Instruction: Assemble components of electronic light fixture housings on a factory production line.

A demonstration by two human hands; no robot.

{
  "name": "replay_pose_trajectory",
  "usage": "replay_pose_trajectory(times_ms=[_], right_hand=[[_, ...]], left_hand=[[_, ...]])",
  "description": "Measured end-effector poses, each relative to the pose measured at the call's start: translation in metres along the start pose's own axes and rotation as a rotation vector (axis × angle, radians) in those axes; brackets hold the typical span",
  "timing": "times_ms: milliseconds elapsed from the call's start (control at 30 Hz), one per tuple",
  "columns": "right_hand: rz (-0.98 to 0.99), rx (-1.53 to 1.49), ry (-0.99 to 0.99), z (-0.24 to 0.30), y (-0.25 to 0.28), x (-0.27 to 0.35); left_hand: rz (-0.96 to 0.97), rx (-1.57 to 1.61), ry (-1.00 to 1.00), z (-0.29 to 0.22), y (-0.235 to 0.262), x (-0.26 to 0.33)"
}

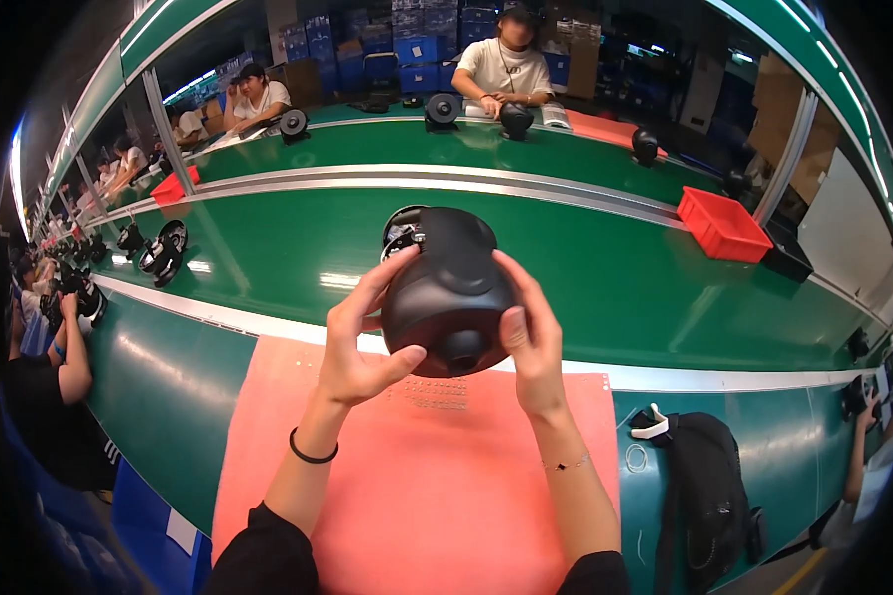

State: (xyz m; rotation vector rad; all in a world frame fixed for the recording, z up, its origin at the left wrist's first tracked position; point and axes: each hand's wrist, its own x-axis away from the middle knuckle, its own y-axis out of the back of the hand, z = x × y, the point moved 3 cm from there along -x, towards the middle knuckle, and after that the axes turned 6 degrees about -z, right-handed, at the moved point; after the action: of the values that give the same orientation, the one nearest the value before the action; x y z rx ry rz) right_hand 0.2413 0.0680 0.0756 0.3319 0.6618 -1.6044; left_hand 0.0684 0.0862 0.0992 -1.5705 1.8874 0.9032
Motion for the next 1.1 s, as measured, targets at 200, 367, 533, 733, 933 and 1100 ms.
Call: replay_pose_trajectory(times_ms=[200, 367, 533, 733, 933, 1100], right_hand=[[-0.159, -0.436, -0.544, -0.015, 0.013, -0.004], [-0.082, -0.826, -0.704, -0.036, 0.030, -0.007], [-0.242, -0.850, -0.633, -0.027, 0.067, -0.016], [-0.712, -0.509, -0.539, -0.049, 0.115, -0.010], [-0.926, -0.445, -0.570, -0.082, 0.154, -0.005], [-0.850, -0.436, -0.671, -0.104, 0.122, 0.003]], left_hand=[[0.078, 0.371, 0.116, -0.004, -0.004, 0.002], [0.020, 0.507, 0.242, -0.012, -0.001, 0.005], [-0.289, 0.486, 0.295, 0.005, 0.007, 0.003], [-0.381, 0.349, 0.450, 0.035, 0.011, 0.007], [-0.403, 0.307, 0.611, 0.051, 0.007, 0.008], [-0.397, 0.330, 0.643, 0.051, 0.006, 0.008]])
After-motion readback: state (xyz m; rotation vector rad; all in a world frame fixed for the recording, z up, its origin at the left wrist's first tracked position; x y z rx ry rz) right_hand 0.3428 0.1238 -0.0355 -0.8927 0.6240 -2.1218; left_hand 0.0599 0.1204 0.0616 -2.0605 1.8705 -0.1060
